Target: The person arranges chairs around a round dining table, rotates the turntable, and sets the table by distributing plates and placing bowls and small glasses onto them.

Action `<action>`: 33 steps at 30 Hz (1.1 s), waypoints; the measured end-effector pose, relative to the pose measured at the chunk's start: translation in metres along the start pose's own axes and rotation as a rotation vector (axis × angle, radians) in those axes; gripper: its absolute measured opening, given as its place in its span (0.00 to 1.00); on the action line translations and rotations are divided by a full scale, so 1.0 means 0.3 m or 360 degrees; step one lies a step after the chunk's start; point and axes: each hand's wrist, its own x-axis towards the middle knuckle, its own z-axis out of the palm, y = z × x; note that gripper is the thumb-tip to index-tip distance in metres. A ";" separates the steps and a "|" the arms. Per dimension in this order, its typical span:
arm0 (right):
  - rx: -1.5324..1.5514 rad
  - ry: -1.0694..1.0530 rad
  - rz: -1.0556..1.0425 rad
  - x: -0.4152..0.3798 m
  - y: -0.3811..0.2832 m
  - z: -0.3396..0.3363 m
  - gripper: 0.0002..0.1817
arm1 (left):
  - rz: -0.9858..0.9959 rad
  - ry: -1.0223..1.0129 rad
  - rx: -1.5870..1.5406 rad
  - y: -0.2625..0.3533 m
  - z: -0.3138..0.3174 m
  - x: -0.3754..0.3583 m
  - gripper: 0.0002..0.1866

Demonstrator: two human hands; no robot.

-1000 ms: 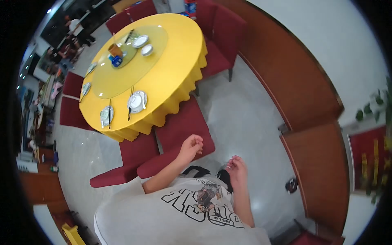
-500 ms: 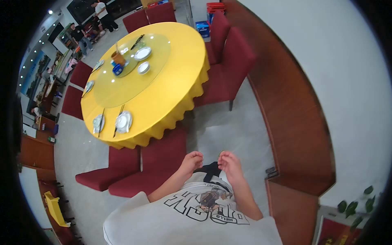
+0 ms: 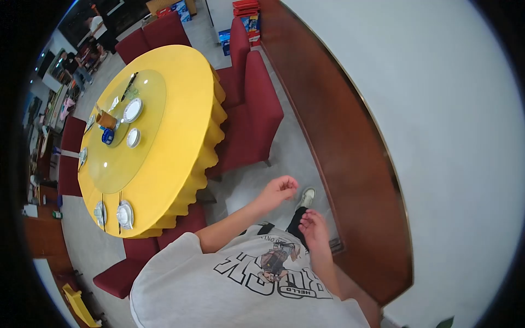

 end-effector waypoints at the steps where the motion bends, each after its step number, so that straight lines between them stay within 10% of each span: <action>1: -0.0062 -0.0048 0.0077 0.071 -0.043 0.018 0.07 | 0.0004 0.0036 -0.0008 -0.028 -0.004 0.056 0.06; 8: -0.0376 -0.0384 0.0303 0.524 -0.522 0.226 0.06 | -0.0630 0.1004 -0.0539 -0.101 -0.138 0.361 0.08; 19: -0.0959 -0.0913 0.0517 1.235 -0.835 0.923 0.05 | 0.0138 0.1859 -0.0778 0.205 -0.382 0.720 0.06; 33: -0.1941 -0.1127 0.0558 1.831 -0.903 1.656 0.05 | -0.0069 0.2588 -0.0196 0.284 -0.708 1.167 0.10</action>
